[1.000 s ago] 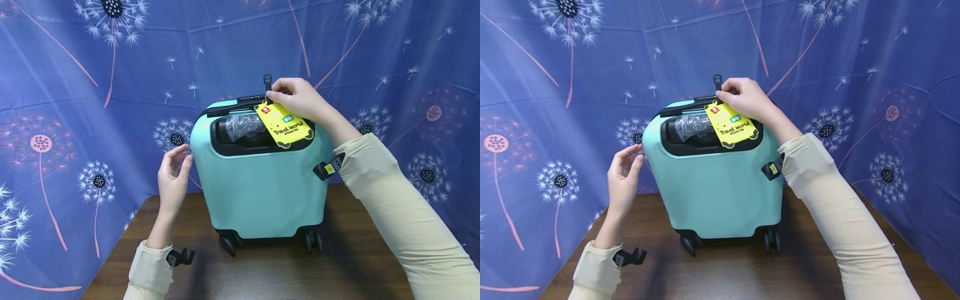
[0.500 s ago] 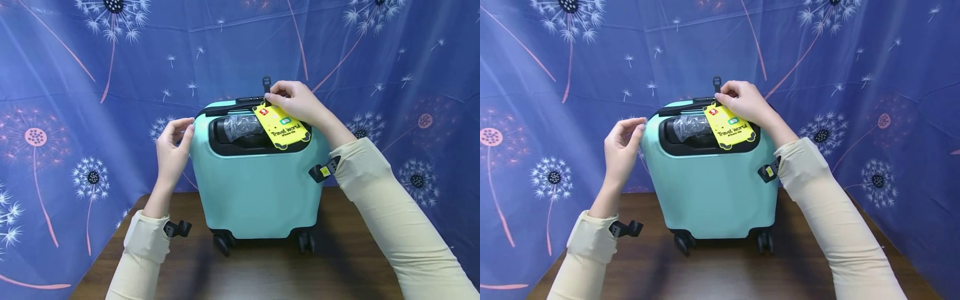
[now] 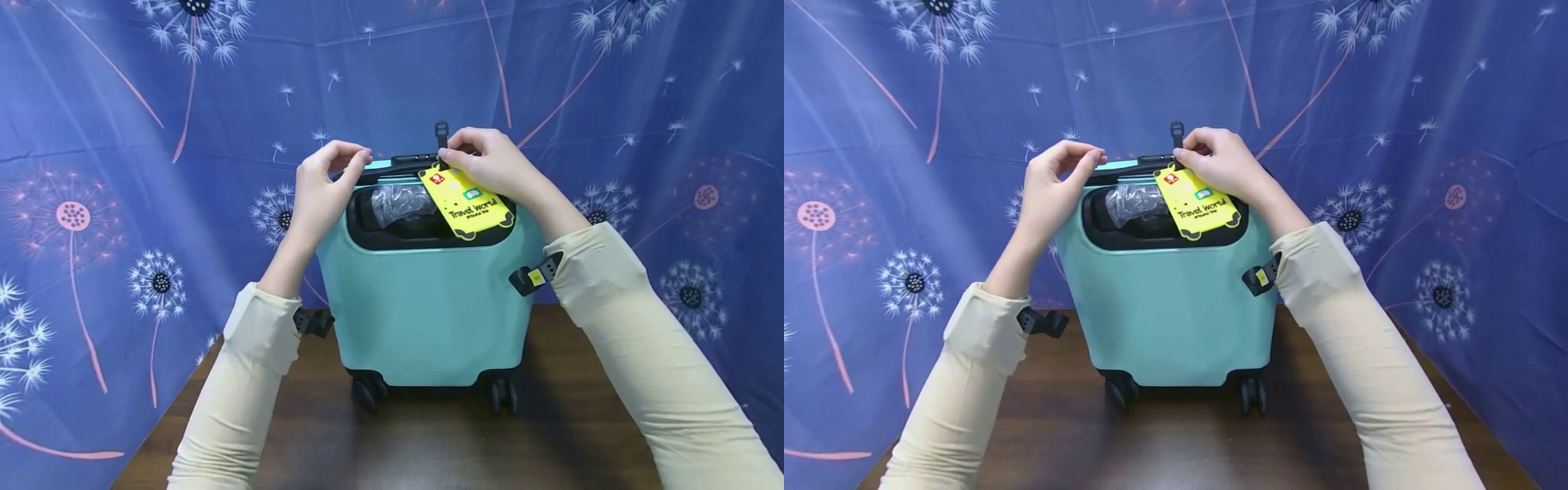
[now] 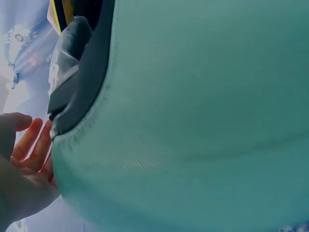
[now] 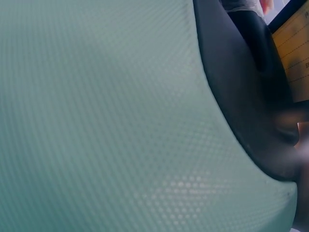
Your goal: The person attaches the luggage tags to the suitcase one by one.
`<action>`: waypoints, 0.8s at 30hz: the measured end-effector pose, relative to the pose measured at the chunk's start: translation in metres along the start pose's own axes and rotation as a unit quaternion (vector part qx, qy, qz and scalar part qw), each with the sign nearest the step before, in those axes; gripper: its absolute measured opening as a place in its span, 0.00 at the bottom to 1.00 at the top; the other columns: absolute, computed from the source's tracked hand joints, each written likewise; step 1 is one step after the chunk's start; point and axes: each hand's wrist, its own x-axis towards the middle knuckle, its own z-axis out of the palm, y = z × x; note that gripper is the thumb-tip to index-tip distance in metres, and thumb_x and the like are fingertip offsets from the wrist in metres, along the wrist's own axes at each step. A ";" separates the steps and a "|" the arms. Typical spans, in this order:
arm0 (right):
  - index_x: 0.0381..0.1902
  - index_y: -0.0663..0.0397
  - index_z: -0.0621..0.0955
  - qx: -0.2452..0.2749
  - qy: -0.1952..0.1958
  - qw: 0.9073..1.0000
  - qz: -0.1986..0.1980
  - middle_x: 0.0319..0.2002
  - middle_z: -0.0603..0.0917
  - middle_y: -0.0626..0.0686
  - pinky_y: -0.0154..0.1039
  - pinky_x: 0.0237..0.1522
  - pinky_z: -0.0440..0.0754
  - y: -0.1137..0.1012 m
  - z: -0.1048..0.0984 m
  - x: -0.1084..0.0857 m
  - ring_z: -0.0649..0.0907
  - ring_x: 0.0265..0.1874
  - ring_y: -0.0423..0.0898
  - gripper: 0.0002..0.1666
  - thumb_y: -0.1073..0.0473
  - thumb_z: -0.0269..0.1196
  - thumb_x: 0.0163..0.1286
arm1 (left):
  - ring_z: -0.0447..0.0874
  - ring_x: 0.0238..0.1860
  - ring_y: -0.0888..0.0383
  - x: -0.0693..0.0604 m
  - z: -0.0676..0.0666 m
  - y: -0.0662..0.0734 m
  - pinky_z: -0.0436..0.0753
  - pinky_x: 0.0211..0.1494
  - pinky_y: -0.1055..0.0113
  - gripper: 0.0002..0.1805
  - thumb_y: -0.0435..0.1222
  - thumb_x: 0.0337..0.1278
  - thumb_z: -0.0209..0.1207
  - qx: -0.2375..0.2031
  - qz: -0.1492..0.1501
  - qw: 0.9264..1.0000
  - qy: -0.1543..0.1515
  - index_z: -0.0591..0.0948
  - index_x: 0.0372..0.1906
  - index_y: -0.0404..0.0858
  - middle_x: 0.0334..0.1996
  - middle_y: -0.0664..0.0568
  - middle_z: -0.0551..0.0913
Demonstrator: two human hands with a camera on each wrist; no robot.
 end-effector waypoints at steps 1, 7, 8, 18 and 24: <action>0.47 0.54 0.78 0.002 0.000 1.000 0.001 0.37 0.76 0.51 0.31 0.30 0.73 0.000 0.000 0.000 0.75 0.26 0.42 0.17 0.48 0.53 0.70 | 0.83 0.40 0.59 0.005 0.003 0.003 0.77 0.50 0.72 0.12 0.39 0.63 0.56 0.005 -0.005 1.000 -0.008 0.83 0.41 0.36 0.39 0.47 0.86; 0.46 0.54 0.78 0.015 -0.006 1.000 0.001 0.37 0.77 0.52 0.31 0.31 0.74 -0.002 -0.001 0.000 0.76 0.28 0.42 0.17 0.48 0.54 0.70 | 0.83 0.39 0.58 0.028 0.021 0.013 0.78 0.47 0.73 0.12 0.39 0.64 0.55 0.067 -0.023 0.996 -0.060 0.83 0.43 0.35 0.38 0.46 0.86; 0.46 0.54 0.78 0.016 -0.006 1.000 0.000 0.38 0.77 0.52 0.31 0.31 0.74 -0.002 -0.001 0.000 0.76 0.29 0.43 0.17 0.49 0.54 0.70 | 0.83 0.38 0.58 0.031 0.024 0.014 0.78 0.47 0.72 0.12 0.39 0.64 0.55 0.078 -0.026 0.994 -0.069 0.83 0.43 0.35 0.38 0.46 0.86; 0.46 0.54 0.78 0.016 -0.007 1.000 -0.001 0.40 0.75 0.52 0.34 0.36 0.71 0.001 -0.001 0.000 0.74 0.35 0.45 0.17 0.49 0.53 0.71 | 0.80 0.39 0.57 0.054 0.044 0.011 0.77 0.46 0.68 0.14 0.43 0.61 0.58 0.153 -0.099 0.974 -0.135 0.83 0.44 0.38 0.38 0.47 0.85; 0.46 0.55 0.78 0.017 -0.006 1.000 -0.005 0.40 0.75 0.53 0.35 0.39 0.70 0.001 -0.001 0.000 0.73 0.38 0.46 0.17 0.49 0.53 0.71 | 0.80 0.46 0.58 0.062 0.049 0.010 0.77 0.51 0.67 0.20 0.50 0.56 0.60 0.192 -0.158 0.952 -0.177 0.84 0.46 0.41 0.43 0.50 0.85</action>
